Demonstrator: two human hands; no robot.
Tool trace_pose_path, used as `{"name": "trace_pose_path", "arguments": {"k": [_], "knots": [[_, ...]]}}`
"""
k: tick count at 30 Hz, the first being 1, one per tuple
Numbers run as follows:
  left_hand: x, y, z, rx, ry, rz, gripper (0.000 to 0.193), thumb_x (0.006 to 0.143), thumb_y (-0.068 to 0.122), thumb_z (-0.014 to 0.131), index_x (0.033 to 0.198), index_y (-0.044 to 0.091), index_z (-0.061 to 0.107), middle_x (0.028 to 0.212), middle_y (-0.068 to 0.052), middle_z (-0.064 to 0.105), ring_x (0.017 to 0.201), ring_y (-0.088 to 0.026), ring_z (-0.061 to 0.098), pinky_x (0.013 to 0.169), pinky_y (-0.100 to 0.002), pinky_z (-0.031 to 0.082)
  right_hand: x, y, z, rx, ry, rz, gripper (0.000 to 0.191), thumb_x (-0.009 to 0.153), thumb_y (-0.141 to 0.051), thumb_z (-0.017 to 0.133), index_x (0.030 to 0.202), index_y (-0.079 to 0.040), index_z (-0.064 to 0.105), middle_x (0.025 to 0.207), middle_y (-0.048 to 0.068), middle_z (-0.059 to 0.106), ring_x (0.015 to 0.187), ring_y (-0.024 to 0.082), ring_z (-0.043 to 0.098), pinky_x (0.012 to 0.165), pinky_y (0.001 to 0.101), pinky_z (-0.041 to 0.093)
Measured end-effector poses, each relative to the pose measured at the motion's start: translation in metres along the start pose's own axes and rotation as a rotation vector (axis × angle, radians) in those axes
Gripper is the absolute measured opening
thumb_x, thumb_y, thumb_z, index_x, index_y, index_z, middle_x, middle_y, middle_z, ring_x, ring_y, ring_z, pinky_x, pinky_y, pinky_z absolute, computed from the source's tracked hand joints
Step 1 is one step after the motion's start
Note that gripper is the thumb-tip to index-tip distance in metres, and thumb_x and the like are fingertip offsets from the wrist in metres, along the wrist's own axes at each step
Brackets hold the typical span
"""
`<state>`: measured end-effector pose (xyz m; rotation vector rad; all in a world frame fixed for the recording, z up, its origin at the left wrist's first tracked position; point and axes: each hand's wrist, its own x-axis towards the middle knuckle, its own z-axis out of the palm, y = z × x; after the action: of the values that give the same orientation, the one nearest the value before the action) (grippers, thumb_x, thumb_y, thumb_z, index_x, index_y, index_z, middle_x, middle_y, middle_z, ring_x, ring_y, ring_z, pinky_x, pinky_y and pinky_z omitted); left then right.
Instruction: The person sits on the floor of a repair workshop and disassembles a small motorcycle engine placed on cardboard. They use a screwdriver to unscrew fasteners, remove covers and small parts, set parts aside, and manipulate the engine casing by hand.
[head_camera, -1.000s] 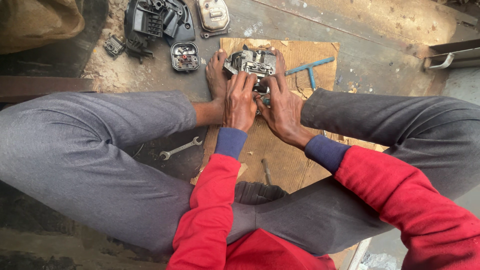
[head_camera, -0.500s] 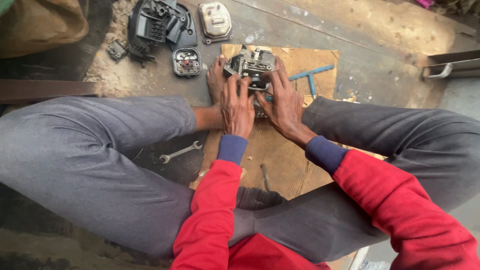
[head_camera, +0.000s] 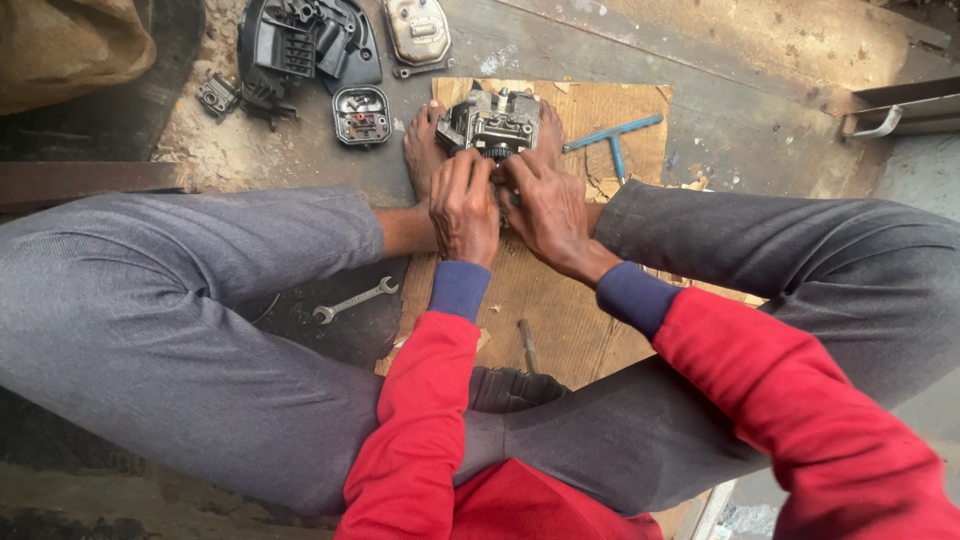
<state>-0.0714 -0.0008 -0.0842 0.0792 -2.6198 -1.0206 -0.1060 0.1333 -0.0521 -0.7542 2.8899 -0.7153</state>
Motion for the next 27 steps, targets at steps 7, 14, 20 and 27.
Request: {"name": "trace_pose_path", "arguments": {"k": [7, 14, 20, 27], "knots": [[0.009, 0.002, -0.006, -0.036, -0.057, -0.024, 0.036, 0.078, -0.006, 0.075, 0.112, 0.003, 0.067, 0.12, -0.012, 0.059, 0.117, -0.033, 0.057, 0.099, -0.048, 0.044, 0.006, -0.001, 0.004, 0.179, 0.07, 0.135, 0.02, 0.088, -0.014, 0.075, 0.102, -0.011, 0.062, 0.103, 0.006, 0.064, 0.08, 0.033, 0.067, 0.062, 0.0469, 0.049], [0.031, -0.026, -0.01, -0.229, -0.022, -0.276, 0.038, 0.069, -0.011, 0.073, 0.099, 0.011, 0.068, 0.111, -0.007, 0.065, 0.127, -0.032, 0.055, 0.112, -0.051, 0.036, 0.013, -0.007, -0.011, -0.005, -0.015, 0.038, 0.031, 0.093, -0.019, 0.077, 0.113, -0.009, 0.056, 0.108, 0.012, 0.058, 0.08, 0.035, 0.067, 0.061, 0.048, 0.049], [0.021, -0.063, 0.018, -0.573, -0.01, -0.536, 0.037, 0.081, -0.009, 0.07, 0.112, 0.01, 0.068, 0.129, -0.015, 0.063, 0.13, -0.036, 0.054, 0.111, -0.044, 0.042, 0.034, -0.007, -0.028, -0.097, -0.142, 0.068, 0.071, 0.081, -0.024, 0.082, 0.142, -0.006, 0.051, 0.125, 0.025, 0.05, 0.085, 0.039, 0.066, 0.06, 0.0482, 0.051], [0.013, -0.069, 0.026, -0.583, -0.204, -0.702, 0.042, 0.081, -0.005, 0.053, 0.114, 0.014, 0.07, 0.137, -0.024, 0.063, 0.14, -0.04, 0.054, 0.123, -0.044, 0.036, 0.046, -0.008, -0.023, -0.255, -0.169, -0.135, 0.067, 0.076, -0.025, 0.082, 0.135, -0.007, 0.055, 0.126, 0.023, 0.053, 0.123, 0.054, 0.053, 0.067, 0.0497, 0.057]]}}
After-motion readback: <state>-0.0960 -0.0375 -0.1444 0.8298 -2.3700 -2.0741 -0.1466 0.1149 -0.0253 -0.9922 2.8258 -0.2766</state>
